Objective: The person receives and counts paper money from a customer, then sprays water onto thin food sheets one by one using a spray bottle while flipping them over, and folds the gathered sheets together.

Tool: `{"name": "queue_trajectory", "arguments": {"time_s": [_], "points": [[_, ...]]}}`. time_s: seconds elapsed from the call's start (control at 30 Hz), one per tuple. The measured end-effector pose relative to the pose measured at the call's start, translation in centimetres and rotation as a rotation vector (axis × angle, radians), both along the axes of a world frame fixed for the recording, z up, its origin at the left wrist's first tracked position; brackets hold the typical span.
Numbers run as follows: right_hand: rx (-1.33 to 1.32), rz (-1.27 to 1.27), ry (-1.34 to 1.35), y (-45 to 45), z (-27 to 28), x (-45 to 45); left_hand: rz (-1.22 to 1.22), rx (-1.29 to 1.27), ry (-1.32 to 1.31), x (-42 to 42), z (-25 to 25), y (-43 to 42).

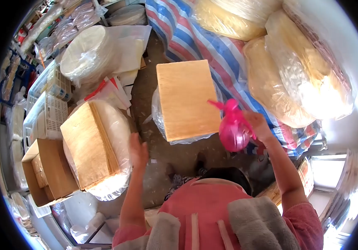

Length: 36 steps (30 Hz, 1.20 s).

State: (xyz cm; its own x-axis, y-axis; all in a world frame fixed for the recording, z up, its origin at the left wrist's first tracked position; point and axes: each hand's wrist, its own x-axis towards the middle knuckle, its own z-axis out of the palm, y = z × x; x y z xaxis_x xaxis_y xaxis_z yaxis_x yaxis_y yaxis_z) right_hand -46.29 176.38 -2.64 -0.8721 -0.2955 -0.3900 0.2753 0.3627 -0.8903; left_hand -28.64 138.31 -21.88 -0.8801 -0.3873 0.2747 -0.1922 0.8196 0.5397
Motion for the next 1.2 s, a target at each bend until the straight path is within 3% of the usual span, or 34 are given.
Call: {"name": "queue_trajectory", "arguments": {"time_s": [0.07,0.17,0.37,0.5,0.83,1.13,1.2], "points": [[-0.207,-0.168,-0.028,1.7,0.0,-0.6,-0.195,-0.045,-0.046,-3.8,-0.4,4.8],[-0.3,-0.315,-0.088,4.2,-0.5,-0.1,-0.426,0.005,-0.214,-8.3,-1.3,11.0],[0.227,-0.099,-0.176,8.6,-4.3,1.7,-0.596,-0.388,-0.404,-14.0,-2.6,16.3],[0.072,-0.38,-0.304,11.8,-3.2,3.3,-0.756,-0.502,-0.388,-15.0,-2.5,15.2],[-0.034,-0.369,-0.216,15.1,-4.4,5.4,-0.728,-0.435,-0.39,-14.9,-2.5,15.4],[-0.068,-0.418,-0.272,15.4,-4.3,5.9,-0.888,-0.549,-0.391,-15.3,-3.8,15.3],[-0.076,-0.419,-0.285,15.3,-4.2,6.1,-0.89,-0.532,-0.249,-15.0,-3.7,15.3]]}}
